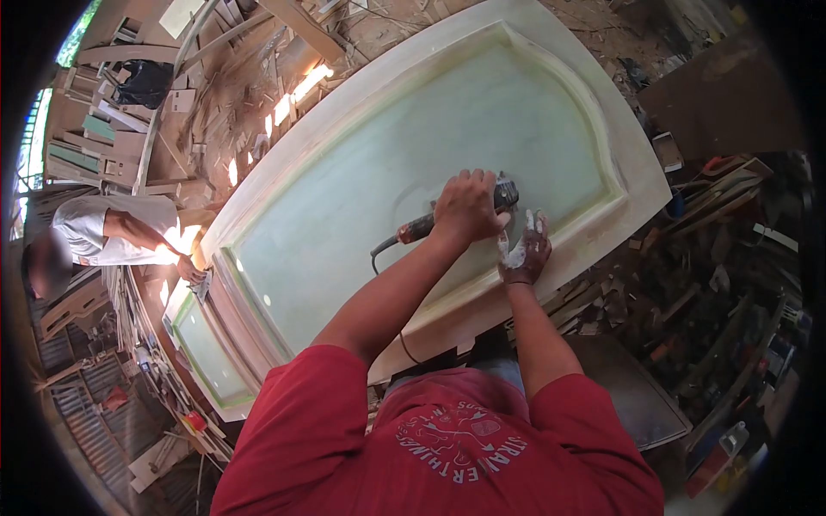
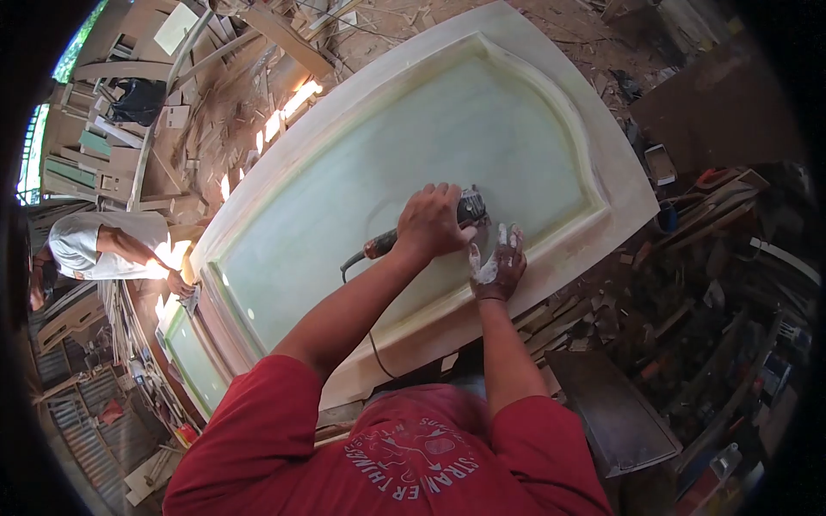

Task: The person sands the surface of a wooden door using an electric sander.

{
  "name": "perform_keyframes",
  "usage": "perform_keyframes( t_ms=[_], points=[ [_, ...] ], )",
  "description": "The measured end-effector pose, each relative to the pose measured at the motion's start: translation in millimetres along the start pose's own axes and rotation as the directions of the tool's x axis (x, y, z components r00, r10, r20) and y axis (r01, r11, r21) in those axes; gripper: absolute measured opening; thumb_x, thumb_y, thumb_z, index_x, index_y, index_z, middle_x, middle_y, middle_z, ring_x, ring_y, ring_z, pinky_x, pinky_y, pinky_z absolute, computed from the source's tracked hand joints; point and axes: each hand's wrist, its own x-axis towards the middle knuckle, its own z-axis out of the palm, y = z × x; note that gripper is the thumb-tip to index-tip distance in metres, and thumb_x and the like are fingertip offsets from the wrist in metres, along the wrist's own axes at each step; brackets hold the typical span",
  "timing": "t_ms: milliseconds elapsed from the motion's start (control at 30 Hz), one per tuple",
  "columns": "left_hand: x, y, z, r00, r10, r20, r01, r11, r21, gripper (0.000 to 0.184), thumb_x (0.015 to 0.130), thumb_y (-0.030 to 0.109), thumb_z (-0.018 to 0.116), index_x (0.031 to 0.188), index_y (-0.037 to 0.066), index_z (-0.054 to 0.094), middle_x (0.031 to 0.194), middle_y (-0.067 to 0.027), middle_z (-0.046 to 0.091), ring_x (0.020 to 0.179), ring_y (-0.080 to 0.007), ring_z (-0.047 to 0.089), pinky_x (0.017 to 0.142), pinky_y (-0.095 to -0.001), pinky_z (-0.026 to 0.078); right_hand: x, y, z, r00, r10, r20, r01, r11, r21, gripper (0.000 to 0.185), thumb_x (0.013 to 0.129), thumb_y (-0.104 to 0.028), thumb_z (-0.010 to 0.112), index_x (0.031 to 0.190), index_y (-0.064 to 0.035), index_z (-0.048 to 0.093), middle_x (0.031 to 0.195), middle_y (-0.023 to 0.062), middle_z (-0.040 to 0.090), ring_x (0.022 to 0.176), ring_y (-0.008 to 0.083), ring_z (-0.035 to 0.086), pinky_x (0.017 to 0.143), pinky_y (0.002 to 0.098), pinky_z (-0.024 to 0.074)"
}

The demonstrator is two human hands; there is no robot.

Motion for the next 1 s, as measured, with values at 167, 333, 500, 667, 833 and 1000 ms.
perform_keyframes(
  t_ms=[167,333,500,667,833,1000],
  points=[
    [25,3,5,0.999,-0.009,-0.037,0.009,1.0,0.006,0.048,0.074,0.036,0.084,0.105,0.003,0.067,0.104,-0.0171,0.071,0.101,-0.0365,0.068,0.093,-0.0481,0.057,-1,2,2,1.0,-0.005,-0.012,0.005,1.0,-0.002,0.081,0.099,-0.056,0.07,0.163,-0.0123,0.046,0.169,0.0172,0.046,0.159,0.0353,0.039,0.123,0.0528,0.0364],
    [-5,-6,-1,1.0,0.003,0.003,-0.003,0.999,0.033,0.051,0.073,0.04,0.085,0.107,0.004,0.069,0.104,-0.0157,0.07,0.102,-0.0356,0.069,0.092,-0.0481,0.057,1,3,4,1.0,-0.014,-0.015,0.014,1.0,-0.026,0.078,0.101,-0.056,0.068,0.162,-0.0126,0.048,0.168,0.018,0.046,0.159,0.0362,0.039,0.123,0.0531,0.0363],
    [-61,-32,-15,0.998,-0.045,0.031,0.044,0.998,0.034,0.053,0.072,0.037,0.086,0.111,0.006,0.067,0.105,-0.0147,0.067,0.105,-0.0353,0.066,0.094,-0.0485,0.056,-1,2,4,0.999,-0.022,-0.026,0.022,0.999,-0.024,0.077,0.101,-0.056,0.067,0.163,-0.0135,0.047,0.169,0.018,0.045,0.159,0.0363,0.039,0.122,0.0537,0.0368],
    [-123,-64,-33,0.997,-0.07,0.025,0.069,0.997,0.037,0.054,0.07,0.036,0.087,0.11,0.006,0.067,0.104,-0.0152,0.067,0.103,-0.0361,0.066,0.091,-0.0494,0.056,0,-1,0,1.0,-0.01,-0.018,0.009,1.0,-0.026,0.076,0.101,-0.053,0.069,0.163,-0.0131,0.047,0.168,0.0174,0.046,0.159,0.0353,0.038,0.123,0.0528,0.0368],
    [-193,-108,-38,0.995,-0.098,-0.014,0.099,0.992,0.082,0.055,0.064,0.034,0.088,0.105,0.005,0.066,0.1,-0.0162,0.066,0.094,-0.0386,0.065,0.083,-0.0512,0.056,1,0,4,0.999,-0.018,-0.041,0.017,1.0,-0.018,0.079,0.099,-0.052,0.071,0.163,-0.0139,0.045,0.168,0.0179,0.046,0.159,0.0358,0.039,0.121,0.0546,0.0386],
    [-269,-160,-49,0.99,-0.137,0.009,0.135,0.982,0.132,0.065,0.06,0.035,0.09,0.113,0.005,0.068,0.102,-0.0173,0.067,0.098,-0.0412,0.066,0.085,-0.0539,0.057,5,-1,3,0.999,-0.004,-0.043,0.003,0.999,-0.033,0.082,0.096,-0.051,0.075,0.163,-0.0148,0.045,0.167,0.0173,0.047,0.158,0.0362,0.041,0.119,0.0551,0.0403]
  ],
)
